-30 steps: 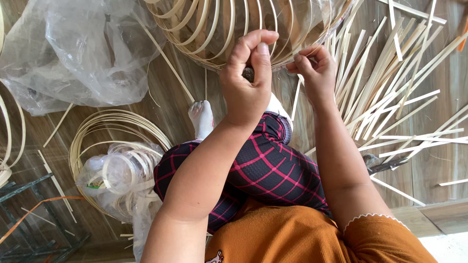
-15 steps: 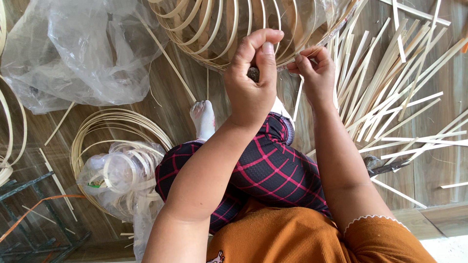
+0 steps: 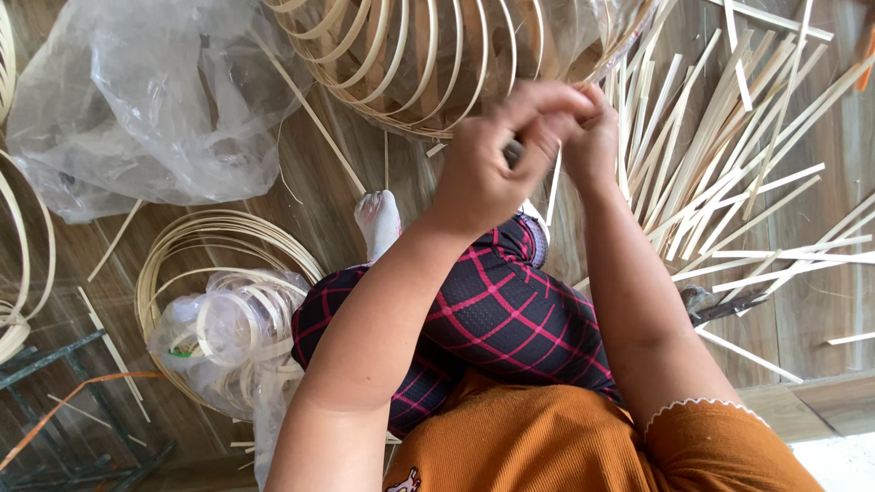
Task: The person constructs a curved bamboo structure by hand, applying glue from a bottle to the central hub and inserting thin bamboo strips between existing slats, occasionally using a small tool to push the strips into place.
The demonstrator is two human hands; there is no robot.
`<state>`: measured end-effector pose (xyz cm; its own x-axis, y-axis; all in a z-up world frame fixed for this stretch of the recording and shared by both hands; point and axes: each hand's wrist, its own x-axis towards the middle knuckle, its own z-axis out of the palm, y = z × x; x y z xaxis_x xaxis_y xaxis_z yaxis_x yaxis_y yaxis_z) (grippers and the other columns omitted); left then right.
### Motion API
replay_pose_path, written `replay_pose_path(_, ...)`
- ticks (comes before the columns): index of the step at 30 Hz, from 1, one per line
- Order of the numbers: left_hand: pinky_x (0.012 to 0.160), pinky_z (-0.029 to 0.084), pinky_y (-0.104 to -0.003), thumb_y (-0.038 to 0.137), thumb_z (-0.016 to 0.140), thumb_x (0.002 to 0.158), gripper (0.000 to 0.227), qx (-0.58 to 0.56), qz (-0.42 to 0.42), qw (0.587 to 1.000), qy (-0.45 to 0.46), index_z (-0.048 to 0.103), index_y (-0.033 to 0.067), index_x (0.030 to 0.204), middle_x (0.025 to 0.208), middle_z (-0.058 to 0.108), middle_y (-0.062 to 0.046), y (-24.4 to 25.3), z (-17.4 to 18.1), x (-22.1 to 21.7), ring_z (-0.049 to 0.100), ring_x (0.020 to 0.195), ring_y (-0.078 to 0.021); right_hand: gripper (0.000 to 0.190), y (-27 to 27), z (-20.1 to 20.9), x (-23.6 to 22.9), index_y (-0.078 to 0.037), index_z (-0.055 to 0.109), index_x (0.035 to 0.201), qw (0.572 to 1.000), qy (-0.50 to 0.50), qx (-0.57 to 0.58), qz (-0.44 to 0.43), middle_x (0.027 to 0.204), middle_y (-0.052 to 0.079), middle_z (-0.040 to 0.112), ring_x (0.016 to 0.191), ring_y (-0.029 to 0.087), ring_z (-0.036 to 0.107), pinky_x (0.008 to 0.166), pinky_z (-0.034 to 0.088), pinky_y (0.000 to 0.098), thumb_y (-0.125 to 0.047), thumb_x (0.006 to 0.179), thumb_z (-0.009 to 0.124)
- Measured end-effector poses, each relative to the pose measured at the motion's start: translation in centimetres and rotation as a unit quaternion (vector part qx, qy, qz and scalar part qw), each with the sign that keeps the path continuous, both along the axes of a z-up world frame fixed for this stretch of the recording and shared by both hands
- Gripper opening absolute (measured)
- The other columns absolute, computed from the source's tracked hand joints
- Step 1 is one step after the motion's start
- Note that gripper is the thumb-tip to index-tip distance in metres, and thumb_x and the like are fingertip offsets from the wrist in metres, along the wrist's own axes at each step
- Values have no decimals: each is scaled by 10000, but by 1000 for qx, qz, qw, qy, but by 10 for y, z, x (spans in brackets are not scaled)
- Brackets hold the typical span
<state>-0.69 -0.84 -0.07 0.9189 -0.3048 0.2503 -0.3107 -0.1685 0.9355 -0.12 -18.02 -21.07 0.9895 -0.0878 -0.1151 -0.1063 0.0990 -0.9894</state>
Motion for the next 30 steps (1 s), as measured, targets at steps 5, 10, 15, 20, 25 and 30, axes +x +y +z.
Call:
replay_pose_path(5, 866, 630, -274, 343, 647, 1073, 236, 88, -74, 993, -13, 674, 205, 1263, 1090, 764, -16, -3, 5, -9, 762, 940, -126, 198, 6, 29, -7, -33, 600, 1147, 996, 29, -64, -52, 969, 26, 662, 881, 112, 615, 757, 535, 274, -120, 1026, 729)
replay_pose_path(10, 853, 647, -252, 575, 596, 1087, 454, -7, -106, 992, 66, 652, 197, 1333, 1098, 771, 20, 1, 5, 4, 720, 793, -39, 311, 26, 93, -34, -28, 597, 1193, 942, -178, -284, 8, 1065, 127, 632, 962, 244, 628, 828, 528, 325, -64, 908, 716)
replay_pose_path(15, 660, 504, -202, 695, 584, 945, 868, -33, -163, 980, 113, 399, 150, 1595, 1005, 592, 10, 1, -3, 1, 533, 750, -34, 290, 49, 101, -19, -102, 563, 1158, 905, -275, -323, -35, 976, 40, 630, 851, 237, 662, 776, 527, 343, -181, 917, 703)
replay_pose_path(20, 830, 511, -226, 527, 584, 1079, 689, -61, 28, 990, 125, 451, 81, 1588, 1231, 640, -70, 46, -30, 18, 574, 931, -80, 148, -6, 97, -20, -14, 593, 1091, 963, 26, 217, -160, 932, 98, 673, 785, 171, 669, 708, 598, 318, -146, 1055, 649)
replay_pose_path(25, 1101, 540, -323, 238, 569, 1127, 399, -142, 168, 966, 139, 547, -29, 1422, 1339, 635, -106, 84, -65, 35, 636, 1177, -157, 81, -31, 103, -37, -11, 569, 1170, 992, -69, 89, -60, 1005, 134, 700, 833, 203, 722, 778, 645, 333, -58, 1118, 609)
replay_pose_path(30, 1083, 553, -305, 192, 574, 1118, 350, -85, 161, 976, 118, 573, -27, 1391, 1305, 673, -108, 77, -73, 34, 671, 1171, -153, 110, -7, 102, -34, 5, 544, 1203, 995, -99, 11, 8, 1089, 145, 706, 970, 223, 755, 882, 647, 330, -1, 1127, 624)
